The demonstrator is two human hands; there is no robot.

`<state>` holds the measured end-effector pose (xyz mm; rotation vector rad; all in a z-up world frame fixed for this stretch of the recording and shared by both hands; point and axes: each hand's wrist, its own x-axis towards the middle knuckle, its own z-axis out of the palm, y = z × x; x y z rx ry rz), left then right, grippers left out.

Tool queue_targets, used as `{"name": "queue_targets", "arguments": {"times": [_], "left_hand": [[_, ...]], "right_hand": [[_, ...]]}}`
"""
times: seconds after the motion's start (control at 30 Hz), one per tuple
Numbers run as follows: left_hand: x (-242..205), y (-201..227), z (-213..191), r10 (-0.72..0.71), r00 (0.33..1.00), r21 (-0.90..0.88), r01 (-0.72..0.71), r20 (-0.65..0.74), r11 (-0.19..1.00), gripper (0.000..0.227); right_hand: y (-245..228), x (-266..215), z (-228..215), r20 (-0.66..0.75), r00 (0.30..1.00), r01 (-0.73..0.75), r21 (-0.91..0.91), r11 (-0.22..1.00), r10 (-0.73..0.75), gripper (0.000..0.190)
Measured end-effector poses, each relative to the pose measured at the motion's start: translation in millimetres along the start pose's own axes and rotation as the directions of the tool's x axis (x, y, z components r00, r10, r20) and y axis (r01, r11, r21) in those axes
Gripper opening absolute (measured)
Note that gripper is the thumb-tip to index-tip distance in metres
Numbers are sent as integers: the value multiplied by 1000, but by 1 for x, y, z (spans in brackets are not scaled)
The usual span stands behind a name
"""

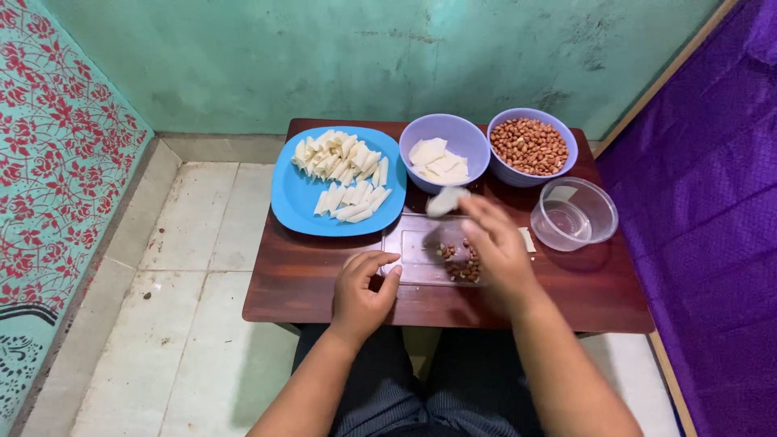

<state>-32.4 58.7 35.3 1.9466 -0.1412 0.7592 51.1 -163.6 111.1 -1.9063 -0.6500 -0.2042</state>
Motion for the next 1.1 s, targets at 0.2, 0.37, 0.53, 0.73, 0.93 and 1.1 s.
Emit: {"name": "queue_targets", "arguments": {"times": [0.2, 0.37, 0.53, 0.73, 0.93, 1.1], "left_hand": [[-17, 34, 13, -97, 992, -143, 109, 82, 984, 14], [-27, 45, 30, -477, 746, -389, 656, 464, 647, 38], [-29, 55, 36, -522, 656, -495, 755, 546, 430, 41], [-13, 51, 32, -540, 828, -623, 503, 150, 599, 19], [-7, 33, 29, -475, 841, -461, 539, 258, 705, 37], [-9, 41, 29, -389, 767, -277, 575, 510, 770, 43]], "right_hand": [[39, -71, 35, -2, 994, -88, 604, 792, 112, 49], [48, -92, 32, 60, 987, -134, 823, 552, 151, 61], [27, -102, 31, 52, 997, -77, 860, 504, 64, 69], [27, -111, 26, 124, 990, 13, 393, 919, -67, 59], [24, -107, 26, -45, 993, -92, 312, 945, 111, 45], [30, -93, 29, 44, 976, -209, 465, 860, 213, 43]]}}
